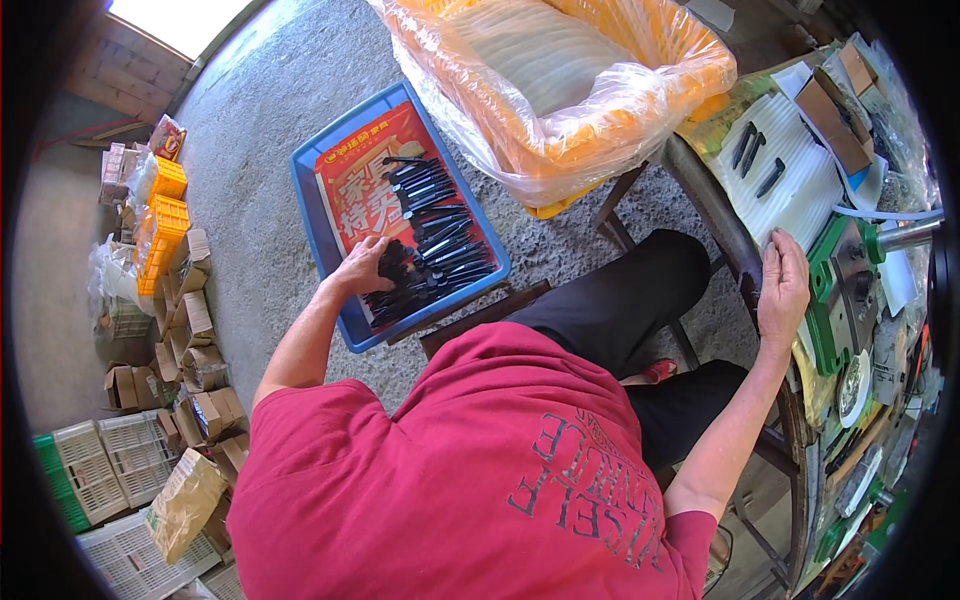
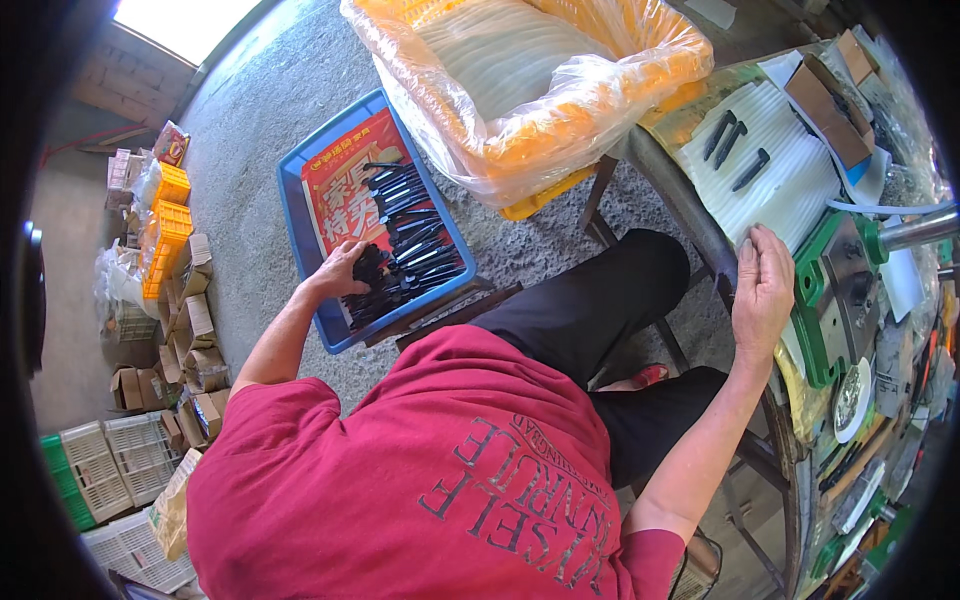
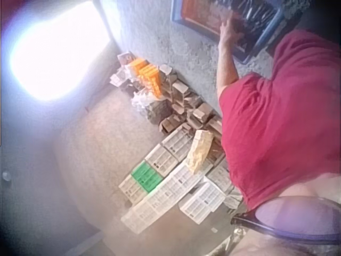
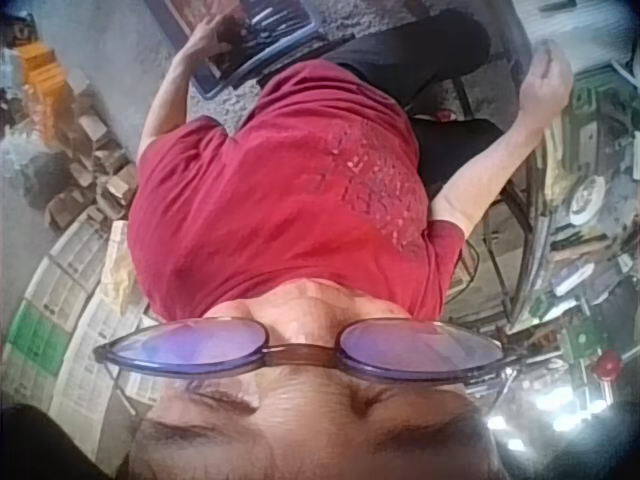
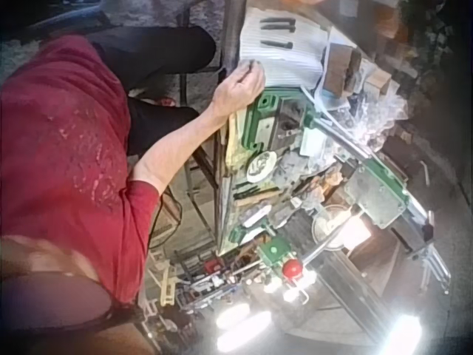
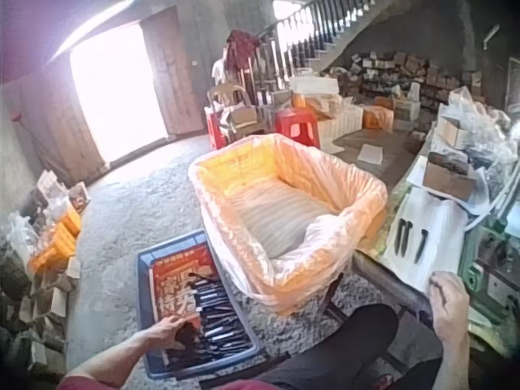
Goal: The person assembles black plastic pieces by hand and places them into a blue tray. The person then removes a foam sheet from a yellow basket and unloads black plastic pieces onto the table.
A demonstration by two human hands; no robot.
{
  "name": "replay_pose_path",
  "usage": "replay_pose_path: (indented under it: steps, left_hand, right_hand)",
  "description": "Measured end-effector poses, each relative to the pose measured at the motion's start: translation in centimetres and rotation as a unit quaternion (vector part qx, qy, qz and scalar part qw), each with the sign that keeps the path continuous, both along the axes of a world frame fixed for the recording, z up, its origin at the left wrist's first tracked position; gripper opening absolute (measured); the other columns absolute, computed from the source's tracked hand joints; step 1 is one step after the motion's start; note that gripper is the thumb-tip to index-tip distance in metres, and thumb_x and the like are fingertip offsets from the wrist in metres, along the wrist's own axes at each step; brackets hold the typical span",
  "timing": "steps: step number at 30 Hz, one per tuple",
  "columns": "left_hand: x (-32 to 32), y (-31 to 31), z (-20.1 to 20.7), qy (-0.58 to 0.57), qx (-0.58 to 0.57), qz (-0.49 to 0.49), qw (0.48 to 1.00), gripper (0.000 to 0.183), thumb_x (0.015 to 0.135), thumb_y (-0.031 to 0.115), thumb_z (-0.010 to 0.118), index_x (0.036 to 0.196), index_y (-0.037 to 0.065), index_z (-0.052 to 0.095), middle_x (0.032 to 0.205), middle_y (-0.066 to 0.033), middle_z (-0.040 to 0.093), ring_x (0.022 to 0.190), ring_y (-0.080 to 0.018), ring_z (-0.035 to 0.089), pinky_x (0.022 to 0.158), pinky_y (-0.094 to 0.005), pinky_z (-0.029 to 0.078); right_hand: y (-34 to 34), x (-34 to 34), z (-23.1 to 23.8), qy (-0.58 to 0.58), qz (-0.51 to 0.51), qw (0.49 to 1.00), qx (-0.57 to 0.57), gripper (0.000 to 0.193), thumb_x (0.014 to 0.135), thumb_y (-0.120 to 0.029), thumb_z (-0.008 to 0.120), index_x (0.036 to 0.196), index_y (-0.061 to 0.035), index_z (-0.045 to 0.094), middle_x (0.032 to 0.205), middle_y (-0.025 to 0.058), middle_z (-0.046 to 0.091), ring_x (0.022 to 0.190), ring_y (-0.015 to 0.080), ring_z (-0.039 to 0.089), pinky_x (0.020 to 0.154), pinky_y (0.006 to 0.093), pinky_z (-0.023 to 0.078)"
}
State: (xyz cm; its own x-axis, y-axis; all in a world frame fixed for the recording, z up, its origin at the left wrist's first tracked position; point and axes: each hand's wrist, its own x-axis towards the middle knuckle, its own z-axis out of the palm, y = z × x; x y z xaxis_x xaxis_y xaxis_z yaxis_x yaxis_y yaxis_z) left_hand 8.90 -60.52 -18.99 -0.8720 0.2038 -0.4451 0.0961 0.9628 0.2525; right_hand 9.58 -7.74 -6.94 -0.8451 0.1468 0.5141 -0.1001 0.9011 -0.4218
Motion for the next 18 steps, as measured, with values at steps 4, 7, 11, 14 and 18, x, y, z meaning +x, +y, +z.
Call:
replay_pose_path:
  steps: [4,7,11,14,18]
  left_hand:
    - [-0.1,0.0,0.1,0.010,0.001,0.010,1.000,0.082,0.052,0.025,0.071,0.120,0.003,0.032,0.116,-0.0167,0.037,0.110,-0.0309,0.034,0.093,-0.0348,0.030]
    - [-0.3,0.3,0.7,0.012,0.014,0.032,0.999,0.077,0.055,0.030,0.069,0.118,0.002,0.035,0.116,-0.0168,0.038,0.110,-0.0299,0.035,0.093,-0.0339,0.030]
    - [-1.1,0.6,1.1,0.014,0.124,0.097,0.987,0.066,0.059,0.034,0.065,0.111,0.000,0.045,0.111,-0.0176,0.044,0.105,-0.0286,0.042,0.089,-0.0343,0.034]
    - [-2.0,2.2,2.1,0.053,0.189,0.076,0.978,0.049,0.062,0.030,0.064,0.099,0.000,0.053,0.094,-0.0149,0.054,0.087,-0.0245,0.053,0.076,-0.0313,0.042]
    - [-3.0,8.4,7.2,-0.021,0.281,0.020,0.959,0.033,0.066,0.021,0.063,0.091,0.000,0.056,0.082,-0.0077,0.058,0.073,-0.0151,0.055,0.068,-0.0263,0.044]
  right_hand:
    - [0.1,0.0,-0.1,0.004,0.004,1.000,0.003,0.021,0.080,-0.015,0.049,0.094,-0.0006,0.055,0.097,0.0108,0.055,0.093,0.0234,0.050,0.082,0.0301,0.038]
    - [0.0,0.0,0.0,0.006,0.009,1.000,0.000,0.021,0.080,-0.016,0.049,0.093,-0.0003,0.055,0.096,0.0112,0.055,0.092,0.0235,0.050,0.081,0.0302,0.038]
    - [0.2,0.0,0.0,0.011,0.007,1.000,-0.007,0.020,0.080,-0.016,0.050,0.092,0.0002,0.055,0.095,0.0116,0.056,0.091,0.0243,0.051,0.081,0.0305,0.038]
    - [0.4,-0.1,0.1,0.029,0.010,0.999,0.017,0.019,0.078,-0.015,0.051,0.088,0.0002,0.056,0.092,0.0123,0.056,0.089,0.0261,0.051,0.080,0.0320,0.039]
    - [0.6,-0.4,-0.3,0.042,0.007,0.999,0.023,0.018,0.076,-0.015,0.053,0.086,-0.0005,0.056,0.093,0.0134,0.056,0.090,0.0277,0.051,0.080,0.0339,0.039]
